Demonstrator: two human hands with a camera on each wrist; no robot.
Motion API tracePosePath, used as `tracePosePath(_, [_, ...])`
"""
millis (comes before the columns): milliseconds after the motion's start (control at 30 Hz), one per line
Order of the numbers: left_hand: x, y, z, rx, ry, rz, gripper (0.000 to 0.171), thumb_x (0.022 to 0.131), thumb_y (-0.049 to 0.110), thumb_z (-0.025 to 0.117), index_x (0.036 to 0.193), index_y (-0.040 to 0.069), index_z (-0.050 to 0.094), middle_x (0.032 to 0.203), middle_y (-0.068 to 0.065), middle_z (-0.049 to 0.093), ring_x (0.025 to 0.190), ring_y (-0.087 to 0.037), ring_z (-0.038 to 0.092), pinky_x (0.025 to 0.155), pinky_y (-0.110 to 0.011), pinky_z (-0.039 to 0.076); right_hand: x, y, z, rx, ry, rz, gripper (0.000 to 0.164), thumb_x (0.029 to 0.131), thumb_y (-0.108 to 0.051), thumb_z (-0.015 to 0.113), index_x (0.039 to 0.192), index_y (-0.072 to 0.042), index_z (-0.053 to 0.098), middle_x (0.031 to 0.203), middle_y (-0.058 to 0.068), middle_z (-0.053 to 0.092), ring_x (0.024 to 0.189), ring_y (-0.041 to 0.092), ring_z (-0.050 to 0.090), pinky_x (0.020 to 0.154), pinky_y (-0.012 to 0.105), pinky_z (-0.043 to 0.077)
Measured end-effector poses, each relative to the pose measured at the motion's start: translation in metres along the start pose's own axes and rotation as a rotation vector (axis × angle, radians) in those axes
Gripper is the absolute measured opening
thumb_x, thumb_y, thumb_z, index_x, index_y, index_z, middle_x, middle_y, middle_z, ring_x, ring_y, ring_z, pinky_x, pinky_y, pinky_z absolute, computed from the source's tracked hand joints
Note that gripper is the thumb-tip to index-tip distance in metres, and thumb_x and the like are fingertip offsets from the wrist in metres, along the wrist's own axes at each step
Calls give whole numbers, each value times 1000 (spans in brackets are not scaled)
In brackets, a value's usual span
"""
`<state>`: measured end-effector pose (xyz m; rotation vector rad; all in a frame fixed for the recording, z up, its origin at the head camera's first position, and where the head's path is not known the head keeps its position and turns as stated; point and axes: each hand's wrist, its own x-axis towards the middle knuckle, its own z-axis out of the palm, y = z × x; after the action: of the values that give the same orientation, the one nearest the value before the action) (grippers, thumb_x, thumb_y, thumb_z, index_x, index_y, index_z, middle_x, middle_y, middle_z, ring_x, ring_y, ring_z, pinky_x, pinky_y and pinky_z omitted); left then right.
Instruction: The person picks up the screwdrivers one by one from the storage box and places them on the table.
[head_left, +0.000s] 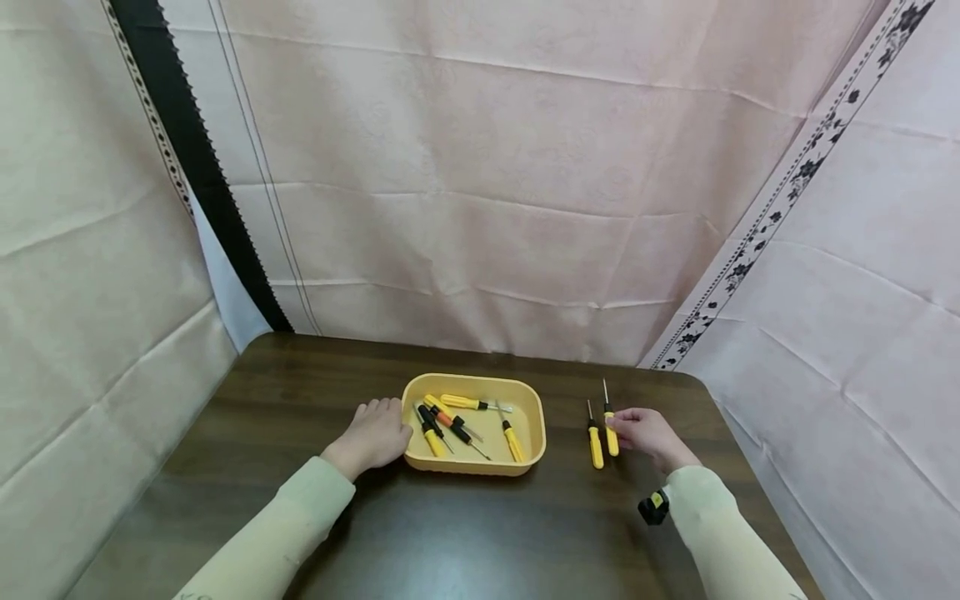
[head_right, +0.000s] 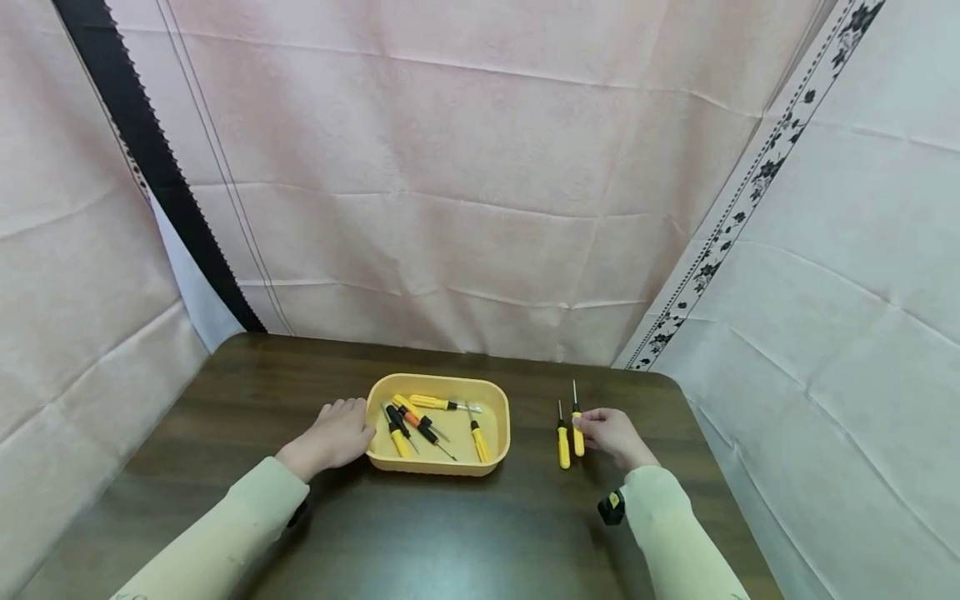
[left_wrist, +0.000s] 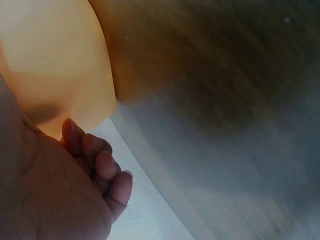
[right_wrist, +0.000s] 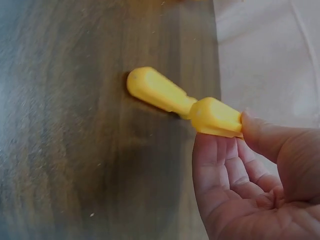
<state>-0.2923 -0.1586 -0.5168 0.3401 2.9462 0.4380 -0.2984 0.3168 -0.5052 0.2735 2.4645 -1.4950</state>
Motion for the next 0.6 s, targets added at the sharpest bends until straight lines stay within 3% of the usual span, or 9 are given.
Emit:
tracePosePath(400, [2,0,0,-30,12,2,51,94,34,45,129,-4,47,115,-12,53,99,-26,45,90,-46,33,3,12,0,25,12,26,33,94,-18,64,113,9,58,104,16,61,85,20,63,77,37,54])
tracePosePath(600, [0,-3,2,-47,11,7,59,94,38,48,133,-5,45,124,-16,52,108,-30,45,94,-49,32,2,15,3,12,13,34,33,94,-18,64,112,8,57,104,16,62,85,21,63,78,38,54])
